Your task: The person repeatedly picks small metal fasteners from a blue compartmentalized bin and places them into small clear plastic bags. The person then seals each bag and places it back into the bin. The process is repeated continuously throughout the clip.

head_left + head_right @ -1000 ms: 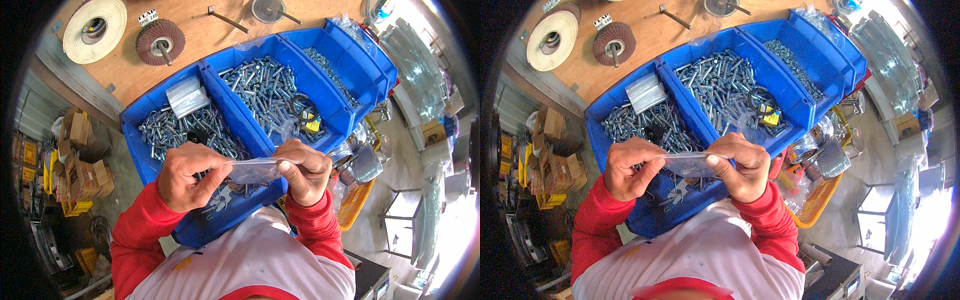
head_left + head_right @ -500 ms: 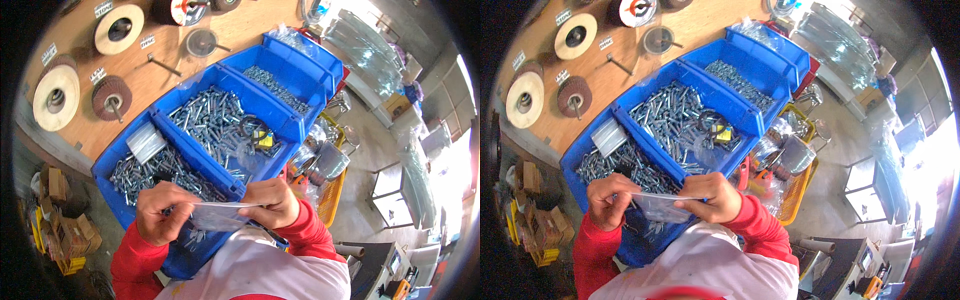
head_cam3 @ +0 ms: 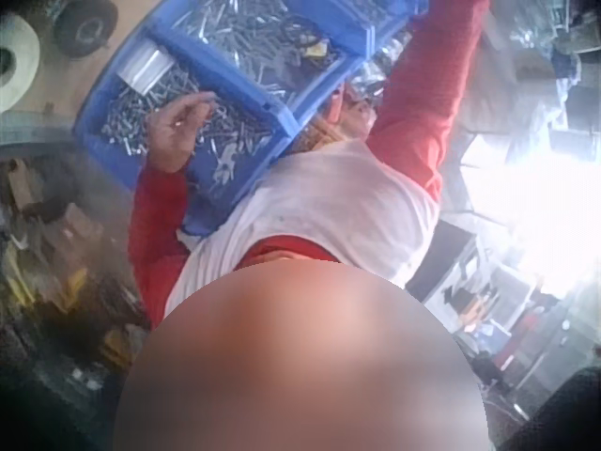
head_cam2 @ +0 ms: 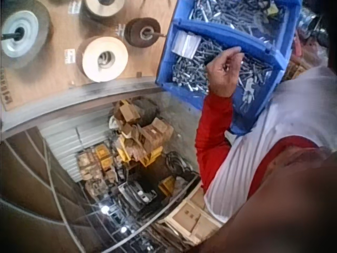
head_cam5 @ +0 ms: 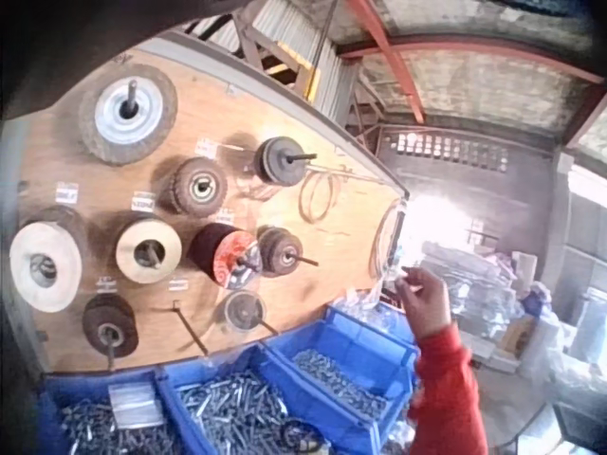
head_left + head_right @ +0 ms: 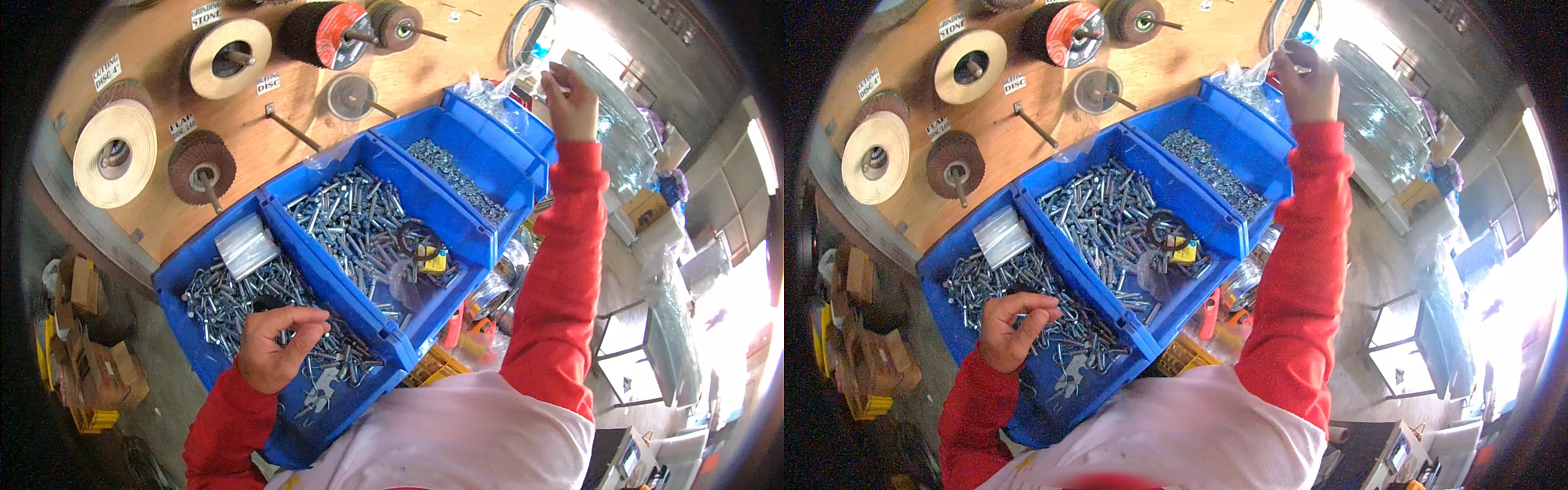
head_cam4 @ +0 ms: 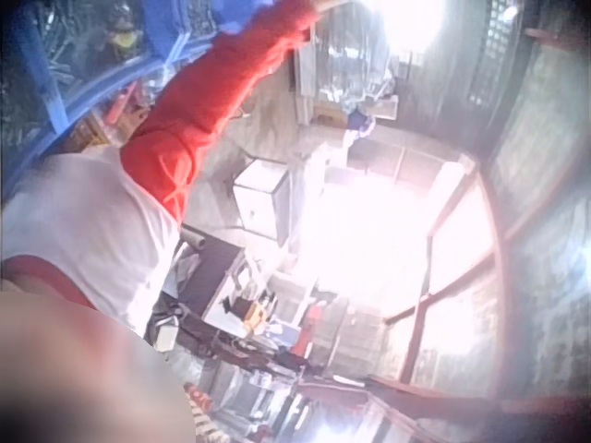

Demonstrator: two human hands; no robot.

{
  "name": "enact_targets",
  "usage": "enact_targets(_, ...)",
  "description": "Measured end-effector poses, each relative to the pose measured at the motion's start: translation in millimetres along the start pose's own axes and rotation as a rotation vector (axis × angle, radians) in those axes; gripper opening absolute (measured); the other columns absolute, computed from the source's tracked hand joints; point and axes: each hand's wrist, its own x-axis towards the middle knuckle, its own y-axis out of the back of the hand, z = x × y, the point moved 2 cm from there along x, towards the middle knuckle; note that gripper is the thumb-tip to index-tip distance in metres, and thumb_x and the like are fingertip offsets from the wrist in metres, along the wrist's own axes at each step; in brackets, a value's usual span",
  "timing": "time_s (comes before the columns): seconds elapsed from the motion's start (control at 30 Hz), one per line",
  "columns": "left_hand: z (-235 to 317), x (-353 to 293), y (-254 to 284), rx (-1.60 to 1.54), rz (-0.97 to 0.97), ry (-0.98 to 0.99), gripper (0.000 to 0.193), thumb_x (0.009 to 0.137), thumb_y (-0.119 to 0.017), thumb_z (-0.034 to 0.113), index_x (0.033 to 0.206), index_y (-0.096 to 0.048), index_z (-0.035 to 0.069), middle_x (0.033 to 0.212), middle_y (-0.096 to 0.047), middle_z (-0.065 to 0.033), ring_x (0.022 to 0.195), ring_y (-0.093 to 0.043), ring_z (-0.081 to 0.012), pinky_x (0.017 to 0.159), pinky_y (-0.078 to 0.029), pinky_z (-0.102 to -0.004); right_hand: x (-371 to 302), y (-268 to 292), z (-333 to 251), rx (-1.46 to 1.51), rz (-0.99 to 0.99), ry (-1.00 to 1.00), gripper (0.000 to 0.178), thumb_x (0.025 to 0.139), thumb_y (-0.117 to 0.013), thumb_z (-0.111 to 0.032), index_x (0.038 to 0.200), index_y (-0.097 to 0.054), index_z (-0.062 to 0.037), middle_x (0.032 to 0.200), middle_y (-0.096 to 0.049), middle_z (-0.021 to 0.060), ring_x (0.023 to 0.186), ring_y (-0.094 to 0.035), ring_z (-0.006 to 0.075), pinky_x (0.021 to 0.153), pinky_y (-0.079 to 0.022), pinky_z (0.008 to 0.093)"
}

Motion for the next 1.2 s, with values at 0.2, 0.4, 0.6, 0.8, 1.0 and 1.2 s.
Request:
enact_targets(0.2,-44.6,10.6,33.8,0.551,0.121,-0.102,0.019,0.092,-0.072,0.019,0.098,-0.077,0.001,0.096,-0.077,-0.0183,0.084,-0.075,-0.0328,0.074,-0.059,-0.0392,-226.0,-36.3,-148.6,0.472,-0.433,-0.217,0.015,0.092,-0.068,-0.004,0.079,-0.069,0.0024,0.066,-0.064,0.01,0.062,-0.06,0.0132,0.06,-0.047,0.0305)
enact_targets(0.4,-122.1,48.6,97.9,1.281,0.04,0.134,0.03,0.086,-0.076,0.035,0.102,-0.076,0.009,0.1,-0.072,-0.0127,0.099,-0.068,-0.0348,0.082,-0.053,-0.049,-317.3,-56.2,-212.2,0.438,-0.607,0.034,0.008,0.081,-0.079,-0.005,0.088,-0.076,-0.0033,0.067,-0.067,0.0125,0.057,-0.063,0.0302,0.056,-0.048,0.039)
enact_targets(0.6,-146.1,67.4,98.4,1.391,-0.127,0.174,0.02,0.089,-0.071,0.032,0.084,-0.076,0.013,0.089,-0.072,-0.0103,0.09,-0.07,-0.0341,0.077,-0.052,-0.0484,-324.5,-55.8,-198.4,0.528,-0.581,-0.124,0.006,0.081,-0.078,-0.004,0.087,-0.076,-0.0027,0.066,-0.065,0.012,0.056,-0.061,0.0294,0.056,-0.047,0.0391)
enact_targets(0.8,-83.9,56.3,93.0,0.972,0.211,-0.059,0.029,0.094,-0.068,0.029,0.078,-0.07,0.005,0.071,-0.065,-0.0163,0.065,-0.065,-0.0381,0.06,-0.046,-0.0469,-317.6,-52.9,-206.6,0.491,-0.515,-0.045,0.03,0.077,-0.082,-0.008,0.105,-0.074,-0.0006,0.091,-0.07,0.0175,0.078,-0.066,0.0329,0.073,-0.052,0.0413)
enact_targets(1.0,-10.6,20.8,30.1,0.405,-0.127,0.065,0.052,0.102,-0.062,0.039,0.069,-0.066,-0.001,0.056,-0.057,-0.02,0.05,-0.06,-0.0334,0.052,-0.045,-0.0444,-303.7,-63.7,-239.7,0.539,-0.676,0.053,0.097,0.074,-0.087,-0.039,0.15,-0.043,0.0025,0.134,-0.059,0.0241,0.12,-0.057,0.0406,0.105,-0.042,0.0485)
enact_targets(1.2,-6.8,-29.7,31.5,-0.299,-0.151,0.513,0.064,0.1,-0.058,0.061,0.118,-0.068,0.0,0.092,-0.074,-0.0072,0.073,-0.064,-0.0112,0.065,-0.049,-0.0238,-319.3,-61.2,-232.0,0.852,-0.775,-0.657,0.011,0.097,-0.067,-0.007,0.097,-0.072,0.0035,0.077,-0.071,0.0092,0.07,-0.064,0.011,0.063,-0.05,0.0291)
